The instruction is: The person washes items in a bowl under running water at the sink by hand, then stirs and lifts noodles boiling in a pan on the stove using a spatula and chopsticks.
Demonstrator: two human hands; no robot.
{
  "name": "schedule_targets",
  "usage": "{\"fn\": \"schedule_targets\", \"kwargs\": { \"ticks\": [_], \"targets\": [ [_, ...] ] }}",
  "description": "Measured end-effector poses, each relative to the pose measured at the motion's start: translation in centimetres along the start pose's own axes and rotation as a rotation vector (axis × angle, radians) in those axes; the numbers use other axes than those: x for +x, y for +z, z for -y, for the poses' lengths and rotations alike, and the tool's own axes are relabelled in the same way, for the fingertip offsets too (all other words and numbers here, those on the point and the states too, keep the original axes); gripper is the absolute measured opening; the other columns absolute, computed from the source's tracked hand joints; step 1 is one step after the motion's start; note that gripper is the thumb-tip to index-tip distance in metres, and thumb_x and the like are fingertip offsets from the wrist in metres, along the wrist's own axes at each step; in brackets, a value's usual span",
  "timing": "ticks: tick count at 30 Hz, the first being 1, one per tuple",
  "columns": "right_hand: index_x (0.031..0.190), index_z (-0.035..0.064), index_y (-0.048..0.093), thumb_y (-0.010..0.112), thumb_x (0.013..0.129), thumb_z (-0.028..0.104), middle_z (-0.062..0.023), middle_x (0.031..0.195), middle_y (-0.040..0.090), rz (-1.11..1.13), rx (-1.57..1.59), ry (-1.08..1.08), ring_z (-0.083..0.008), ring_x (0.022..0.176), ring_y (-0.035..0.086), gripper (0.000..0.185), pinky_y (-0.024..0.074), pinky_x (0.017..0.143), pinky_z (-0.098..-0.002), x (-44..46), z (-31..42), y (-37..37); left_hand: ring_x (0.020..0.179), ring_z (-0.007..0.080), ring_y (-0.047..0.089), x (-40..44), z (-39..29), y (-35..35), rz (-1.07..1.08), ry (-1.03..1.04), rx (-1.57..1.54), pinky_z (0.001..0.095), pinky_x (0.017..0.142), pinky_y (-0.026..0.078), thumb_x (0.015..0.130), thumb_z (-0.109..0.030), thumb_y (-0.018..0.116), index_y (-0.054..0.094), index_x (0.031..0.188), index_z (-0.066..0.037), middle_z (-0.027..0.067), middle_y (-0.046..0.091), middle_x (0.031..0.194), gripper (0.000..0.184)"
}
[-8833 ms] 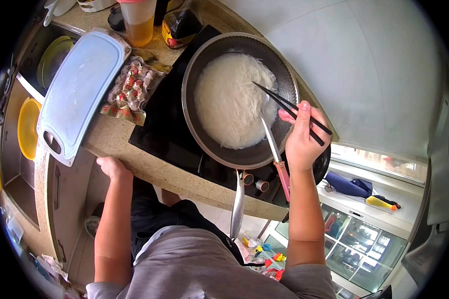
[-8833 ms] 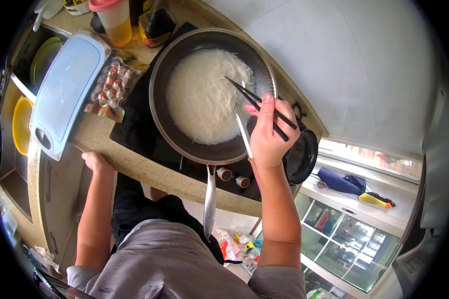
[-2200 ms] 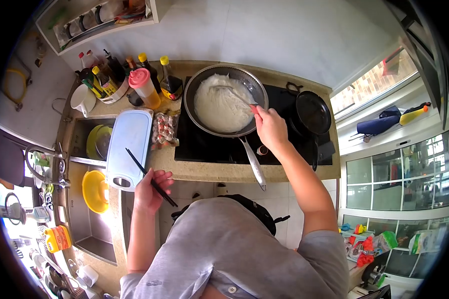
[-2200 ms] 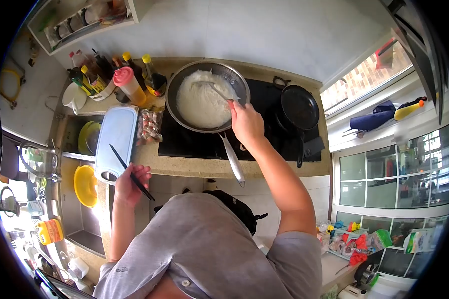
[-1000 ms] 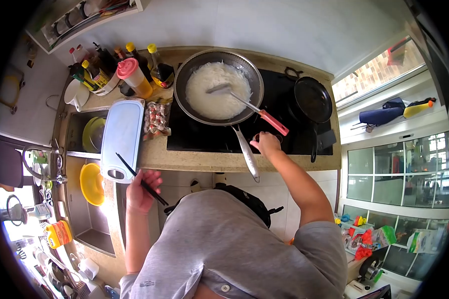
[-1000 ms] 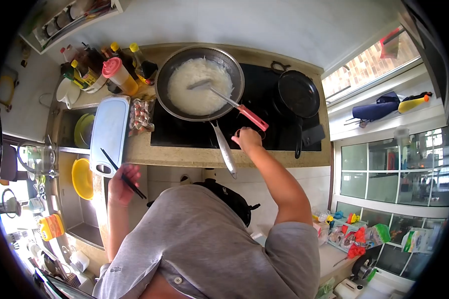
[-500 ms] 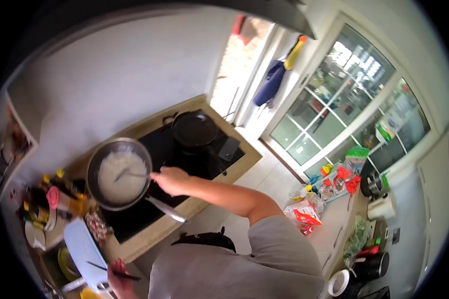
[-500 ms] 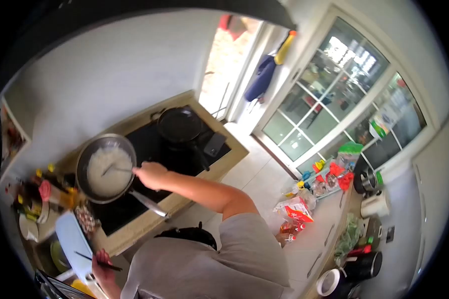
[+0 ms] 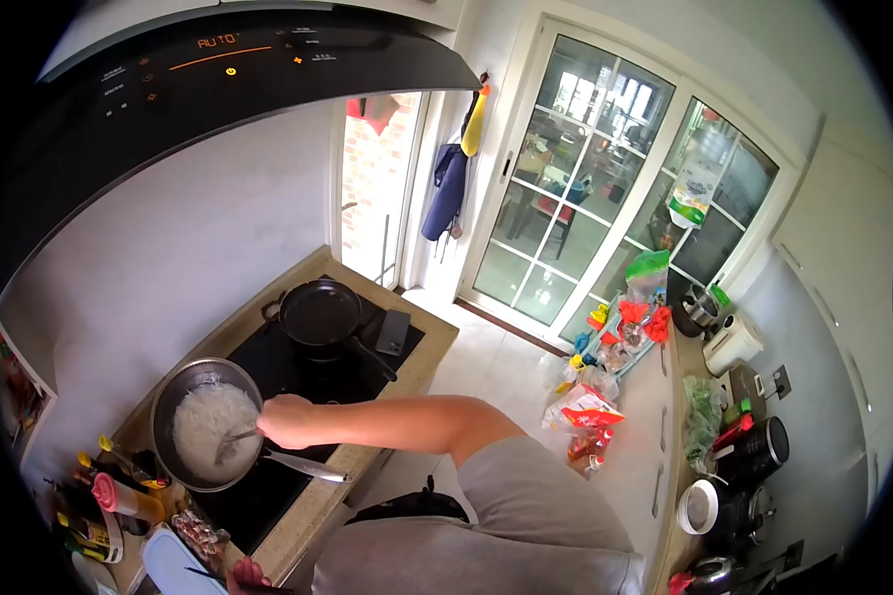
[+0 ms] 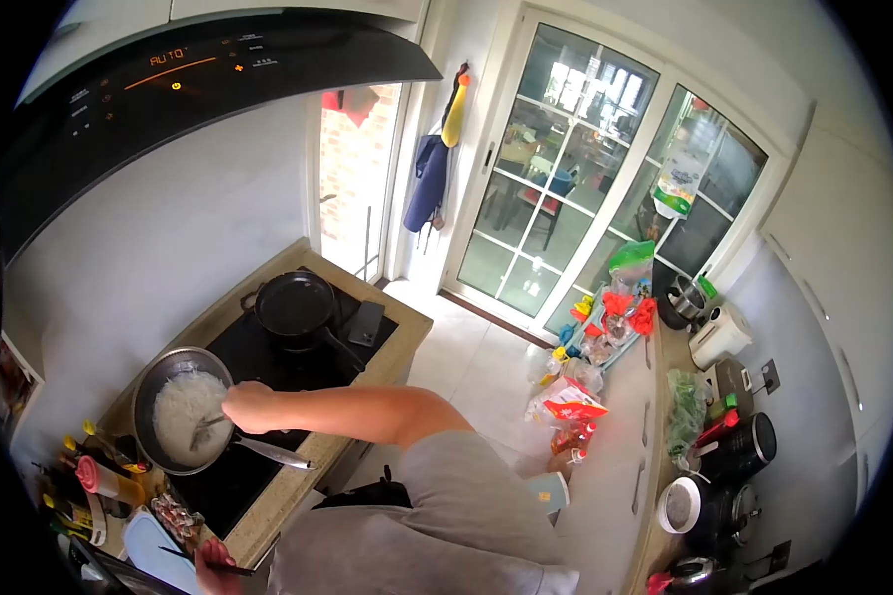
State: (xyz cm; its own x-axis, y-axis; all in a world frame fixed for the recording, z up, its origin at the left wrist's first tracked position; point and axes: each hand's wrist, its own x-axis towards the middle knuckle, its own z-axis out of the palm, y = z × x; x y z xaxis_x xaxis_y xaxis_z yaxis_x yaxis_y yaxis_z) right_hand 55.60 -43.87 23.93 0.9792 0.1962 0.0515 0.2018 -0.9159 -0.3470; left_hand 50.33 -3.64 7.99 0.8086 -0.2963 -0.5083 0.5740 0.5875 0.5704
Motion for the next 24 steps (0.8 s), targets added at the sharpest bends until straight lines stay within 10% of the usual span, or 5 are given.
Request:
{"fn": "schedule_targets", "kwargs": {
  "ticks": [2, 6, 11, 13, 24],
  "targets": [
    [0.085, 0.0020, 0.073, 0.063, 0.083, 0.016, -0.0224, 0.081, 0.070, -0.085, 0.046, 0.016, -0.0390, 0.079, 0.070, 0.017, 0.0563, 0.072, -0.0486, 1.3, -0.1, 0.2, 0.109, 0.0266, 0.065, 1.9, 0.1, -2.8, 0.137, -0.041, -0.010, 0.0406, 0.075, 0.059, 0.098, -0.041, 0.058, 0.069, 0.114, -0.010, 0.0124, 0.069, 0.120, 0.036],
    [0.089, 0.0061, 0.075, 0.058, 0.085, 0.015, -0.0224, 0.086, 0.070, 0.062, -0.073, 0.096, -0.0374, 0.085, 0.070, 0.020, 0.0562, 0.076, -0.0484, 0.0, -1.2, 0.8, 0.080, 0.0139, 0.070, -0.7, -0.4, 0.6, -0.141, 0.063, 0.047, 0.0243, 0.049, 0.051, 0.101, -0.040, 0.052, 0.065, 0.095, -0.012, 0.0050, 0.074, 0.098, 0.032],
    [0.088, 0.0076, 0.076, 0.057, 0.090, 0.019, -0.0204, 0.082, 0.070, 0.168, 0.285, 0.331, -0.0393, 0.077, 0.070, 0.022, 0.0560, 0.069, -0.0480, 0.5, 1.2, -3.0, 0.074, 0.0200, 0.063, -4.0, -1.2, 3.8, -0.150, -0.004, -0.081, 0.0339, 0.055, 0.046, 0.104, -0.036, 0.046, 0.062, 0.094, -0.009, 0.0093, 0.071, 0.095, 0.033],
    [0.091, 0.0064, 0.076, 0.058, 0.094, 0.026, -0.0206, 0.081, 0.070, -0.116, 0.123, 0.161, -0.0377, 0.073, 0.070, 0.026, 0.0557, 0.066, -0.0474, 1.7, -0.7, -1.7, 0.077, 0.0245, 0.068, -5.7, -2.3, 5.5, -0.216, 0.013, -0.079, 0.0362, 0.058, 0.049, 0.106, -0.035, 0.042, 0.062, 0.101, -0.007, 0.0126, 0.072, 0.097, 0.036],
    [0.093, 0.0018, 0.073, 0.065, 0.093, 0.019, -0.0224, 0.070, 0.063, -0.173, 0.059, 0.005, -0.0383, 0.061, 0.062, 0.019, 0.0478, 0.055, -0.0410, 2.5, -2.7, -0.8, 0.084, 0.0278, 0.071, -8.6, -2.0, 4.1, -0.333, 0.063, -0.123, 0.0383, 0.063, 0.051, 0.106, -0.033, 0.039, 0.060, 0.107, -0.001, 0.0173, 0.071, 0.106, 0.038]
  ]
}}
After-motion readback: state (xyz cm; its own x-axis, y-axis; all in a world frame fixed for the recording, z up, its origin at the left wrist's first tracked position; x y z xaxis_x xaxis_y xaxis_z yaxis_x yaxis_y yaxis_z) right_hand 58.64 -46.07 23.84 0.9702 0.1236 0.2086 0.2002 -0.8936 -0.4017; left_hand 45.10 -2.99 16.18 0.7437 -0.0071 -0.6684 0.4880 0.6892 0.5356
